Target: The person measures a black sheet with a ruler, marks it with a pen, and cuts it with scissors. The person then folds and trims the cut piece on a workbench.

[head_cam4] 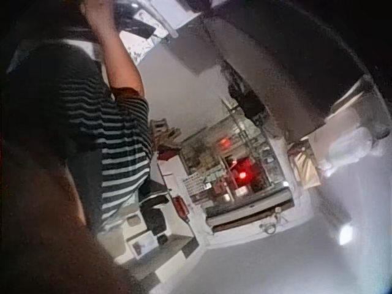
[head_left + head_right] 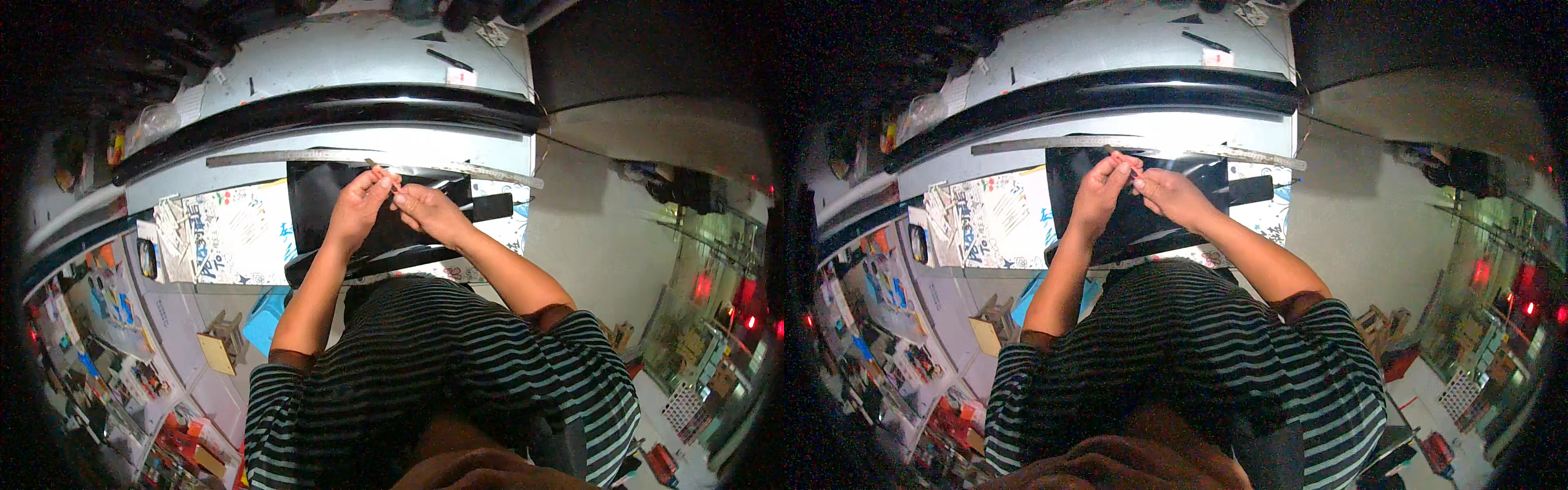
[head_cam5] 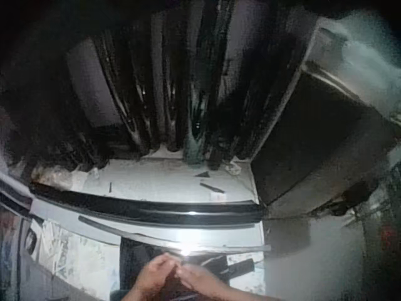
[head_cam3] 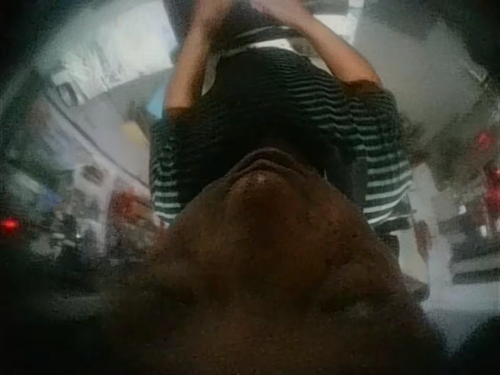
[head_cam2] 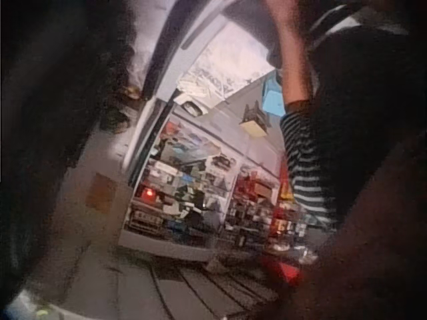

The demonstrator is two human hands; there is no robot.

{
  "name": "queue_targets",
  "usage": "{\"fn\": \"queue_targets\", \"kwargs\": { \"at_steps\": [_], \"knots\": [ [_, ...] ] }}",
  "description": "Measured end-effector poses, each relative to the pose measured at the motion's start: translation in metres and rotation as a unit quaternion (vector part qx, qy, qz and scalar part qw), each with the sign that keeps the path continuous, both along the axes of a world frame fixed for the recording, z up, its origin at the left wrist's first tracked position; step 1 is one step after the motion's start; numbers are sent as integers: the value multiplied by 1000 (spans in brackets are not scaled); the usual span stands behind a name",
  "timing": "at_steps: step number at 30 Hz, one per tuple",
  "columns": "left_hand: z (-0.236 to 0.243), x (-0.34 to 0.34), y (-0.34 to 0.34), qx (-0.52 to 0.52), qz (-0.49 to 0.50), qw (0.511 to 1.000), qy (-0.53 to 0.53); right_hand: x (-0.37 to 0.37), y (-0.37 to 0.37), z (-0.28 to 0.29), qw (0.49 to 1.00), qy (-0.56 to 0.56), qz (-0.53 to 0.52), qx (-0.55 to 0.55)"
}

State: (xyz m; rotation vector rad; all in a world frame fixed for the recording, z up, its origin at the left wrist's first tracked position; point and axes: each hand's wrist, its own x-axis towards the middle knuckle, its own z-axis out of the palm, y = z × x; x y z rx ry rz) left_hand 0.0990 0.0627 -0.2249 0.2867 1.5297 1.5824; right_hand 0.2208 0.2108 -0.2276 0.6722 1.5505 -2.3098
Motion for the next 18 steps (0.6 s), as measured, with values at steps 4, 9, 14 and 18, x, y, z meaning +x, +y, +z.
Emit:
{"fn": "queue_targets", "kwargs": {
  "at_steps": [4,9,14,18],
  "knots": [
    [-4,4,4,-6,28,999,43,-2,0,1,1000,7,2,8],
    [-10,3,6,-9,78,997,5,-2,-2,0,1000,-4,6,24],
    [-10,-6,2,-39,100,994,13,3,-1,-3,999,-22,23,39],
    [-14,-8,3,-20,98,995,10,6,-1,-6,999,-14,25,31]
  ]
}}
